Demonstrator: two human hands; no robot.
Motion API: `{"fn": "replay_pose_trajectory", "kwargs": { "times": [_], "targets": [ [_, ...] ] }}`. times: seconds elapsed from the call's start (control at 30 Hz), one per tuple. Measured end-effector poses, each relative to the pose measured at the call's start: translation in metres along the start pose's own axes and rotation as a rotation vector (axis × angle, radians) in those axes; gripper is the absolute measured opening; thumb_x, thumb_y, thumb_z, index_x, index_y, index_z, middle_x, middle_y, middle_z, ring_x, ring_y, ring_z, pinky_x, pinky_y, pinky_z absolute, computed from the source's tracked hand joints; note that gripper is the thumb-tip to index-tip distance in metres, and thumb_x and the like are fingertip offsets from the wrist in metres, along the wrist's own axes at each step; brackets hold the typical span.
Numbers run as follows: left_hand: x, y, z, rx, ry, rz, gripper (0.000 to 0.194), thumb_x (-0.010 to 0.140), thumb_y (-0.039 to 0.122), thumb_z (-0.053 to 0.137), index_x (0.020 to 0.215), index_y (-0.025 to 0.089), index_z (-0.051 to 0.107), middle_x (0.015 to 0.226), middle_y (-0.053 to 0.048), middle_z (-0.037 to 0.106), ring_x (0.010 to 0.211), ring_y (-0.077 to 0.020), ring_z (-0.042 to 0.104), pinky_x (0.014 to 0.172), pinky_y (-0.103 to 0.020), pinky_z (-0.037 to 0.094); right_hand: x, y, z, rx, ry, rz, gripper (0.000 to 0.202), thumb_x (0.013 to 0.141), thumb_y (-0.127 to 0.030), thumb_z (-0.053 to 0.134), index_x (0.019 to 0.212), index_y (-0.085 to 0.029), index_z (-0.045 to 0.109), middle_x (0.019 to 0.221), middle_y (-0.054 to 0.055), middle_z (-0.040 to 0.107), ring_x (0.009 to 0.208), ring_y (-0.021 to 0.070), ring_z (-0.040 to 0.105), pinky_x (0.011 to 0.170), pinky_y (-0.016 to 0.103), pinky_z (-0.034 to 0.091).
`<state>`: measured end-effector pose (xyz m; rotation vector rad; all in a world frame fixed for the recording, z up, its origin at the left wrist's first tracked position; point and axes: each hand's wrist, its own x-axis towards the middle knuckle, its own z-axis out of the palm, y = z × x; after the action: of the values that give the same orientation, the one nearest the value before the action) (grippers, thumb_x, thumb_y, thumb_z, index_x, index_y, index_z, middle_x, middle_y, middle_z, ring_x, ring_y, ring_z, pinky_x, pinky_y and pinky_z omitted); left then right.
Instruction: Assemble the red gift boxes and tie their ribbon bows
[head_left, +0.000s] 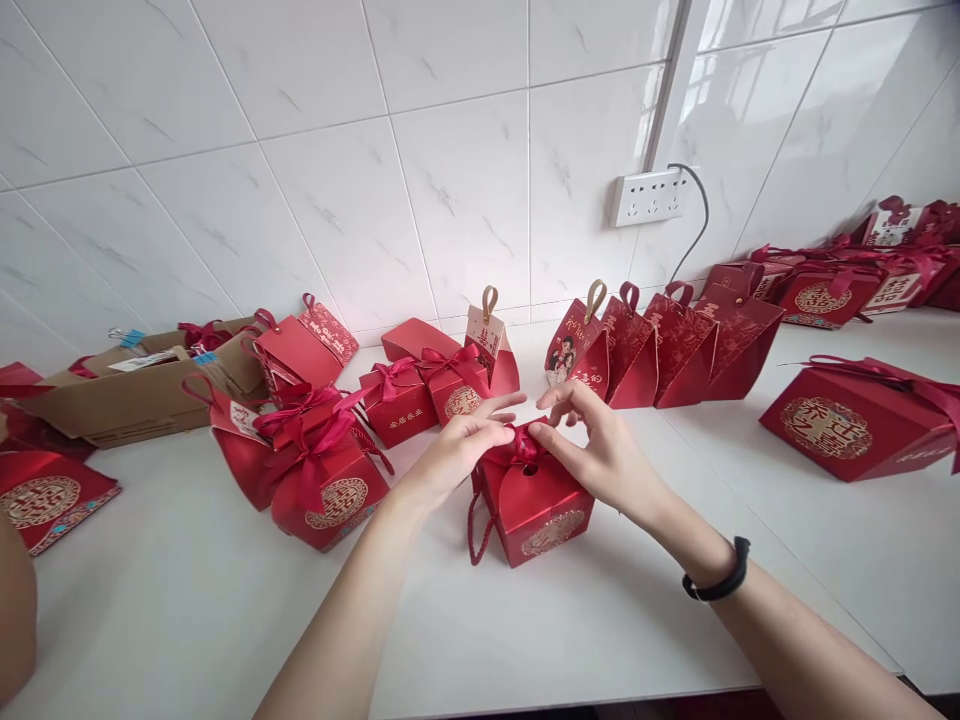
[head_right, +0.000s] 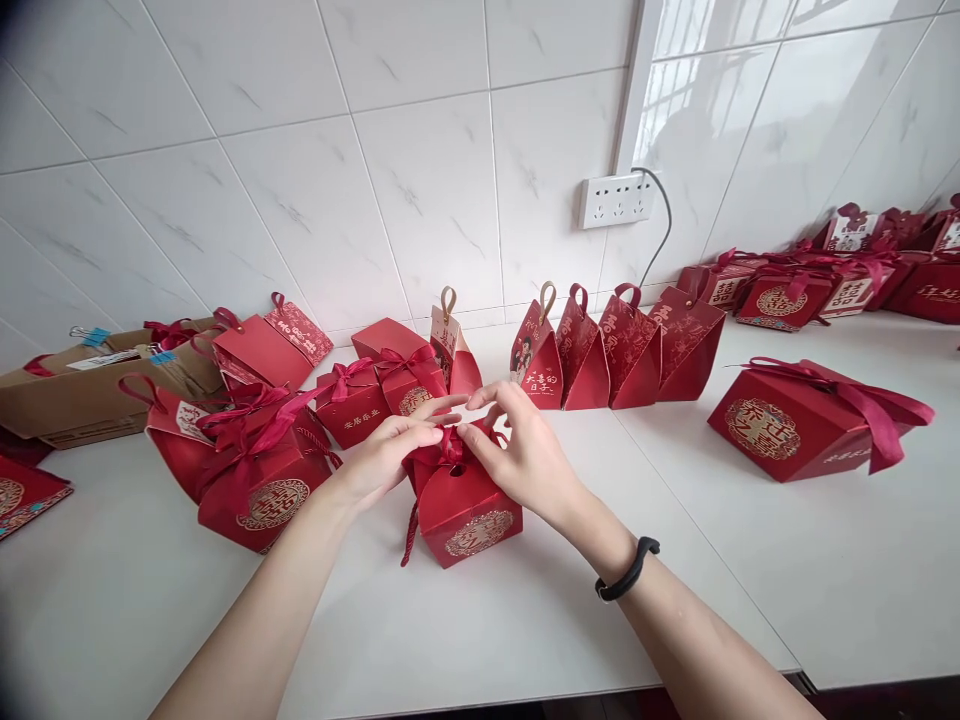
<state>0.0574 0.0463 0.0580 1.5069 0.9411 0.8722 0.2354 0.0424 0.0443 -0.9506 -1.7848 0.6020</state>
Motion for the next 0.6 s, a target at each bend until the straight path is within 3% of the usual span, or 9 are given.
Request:
{"fn": "replay_pose_trajectory", "kwargs": {
  "times": [0.13, 0.3, 0.43, 0.6],
  "targets": [
    [0.0007, -0.0021, -0.0015, -0.077, 0.011, -0.028, 0.021, 0.077, 0.027, 0.054, 0.066, 0.019, 0.07, 0.137, 0.001, 0.046, 0.125, -0.0258, 0.041, 0.1, -0.036, 0.039, -0.0022, -0.0006, -0.0028, -0.054, -0.127, -0.145, 0.011, 0.081, -0.033, 0.061, 0.079, -0.023, 0.06, 0.101, 0.007, 0.054, 0.101, 0.0217, 0.053, 0.087, 0.037, 0.045],
    [0.0023, -0.0046, -0.0035, -0.113, 0.032, -0.017, 0.022, 0.075, 0.025, 0.055, 0.057, 0.017, 0.065, 0.135, 0.0, 0.048, 0.125, -0.0254, 0.042, 0.101, -0.036, 0.037, -0.0012, 0.0039, -0.001, -0.08, -0.123, -0.151, 0.011, 0.076, -0.032, 0.067, 0.082, -0.024, 0.063, 0.104, 0.007, 0.053, 0.102, 0.0217, 0.054, 0.089, 0.038, 0.045],
    [0.002, -0.0032, -0.0034, -0.042, 0.053, 0.029, 0.022, 0.076, 0.026, 0.053, 0.059, 0.019, 0.066, 0.133, 0.001, 0.049, 0.125, -0.0247, 0.041, 0.105, -0.038, 0.032, 0.0004, 0.0059, -0.0009, 0.01, -0.094, -0.075, 0.009, 0.077, -0.032, 0.066, 0.073, -0.023, 0.067, 0.098, 0.006, 0.055, 0.096, 0.0206, 0.056, 0.086, 0.037, 0.046],
    [-0.0042, 0.0053, -0.0077, 0.261, 0.155, 0.082, 0.027, 0.077, 0.029, 0.05, 0.058, 0.018, 0.066, 0.133, -0.002, 0.049, 0.123, -0.0282, 0.042, 0.104, -0.042, 0.031, 0.0035, 0.003, -0.0052, 0.1, -0.083, 0.132, 0.02, 0.075, -0.042, 0.065, 0.069, -0.023, 0.069, 0.1, 0.005, 0.059, 0.098, 0.0215, 0.056, 0.086, 0.037, 0.044]
  ]
}}
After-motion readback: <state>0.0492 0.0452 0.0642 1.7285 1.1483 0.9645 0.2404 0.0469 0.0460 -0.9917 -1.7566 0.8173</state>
